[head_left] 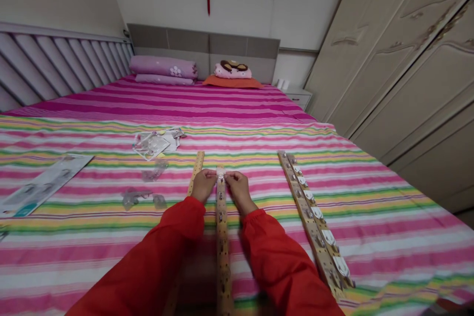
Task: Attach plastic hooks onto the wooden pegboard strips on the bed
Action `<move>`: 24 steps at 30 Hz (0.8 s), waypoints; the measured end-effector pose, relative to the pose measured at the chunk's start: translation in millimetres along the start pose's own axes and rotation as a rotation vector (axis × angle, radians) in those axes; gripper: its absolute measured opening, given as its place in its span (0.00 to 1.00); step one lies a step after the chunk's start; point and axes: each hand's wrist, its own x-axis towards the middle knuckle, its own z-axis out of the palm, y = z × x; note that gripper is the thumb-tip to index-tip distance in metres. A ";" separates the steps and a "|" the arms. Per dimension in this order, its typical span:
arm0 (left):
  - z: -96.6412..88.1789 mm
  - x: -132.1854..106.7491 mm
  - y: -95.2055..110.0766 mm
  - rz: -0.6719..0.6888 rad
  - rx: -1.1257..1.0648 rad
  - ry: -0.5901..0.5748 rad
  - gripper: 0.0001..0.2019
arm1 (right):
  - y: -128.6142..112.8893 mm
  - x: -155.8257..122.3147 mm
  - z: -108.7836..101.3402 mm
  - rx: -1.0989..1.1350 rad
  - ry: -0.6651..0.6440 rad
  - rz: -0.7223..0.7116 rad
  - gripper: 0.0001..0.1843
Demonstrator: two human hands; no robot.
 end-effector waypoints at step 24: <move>-3.4 5.4 -21.9 0.193 0.255 -0.112 0.13 | 10.8 -1.2 -3.6 -0.450 -0.078 -0.237 0.16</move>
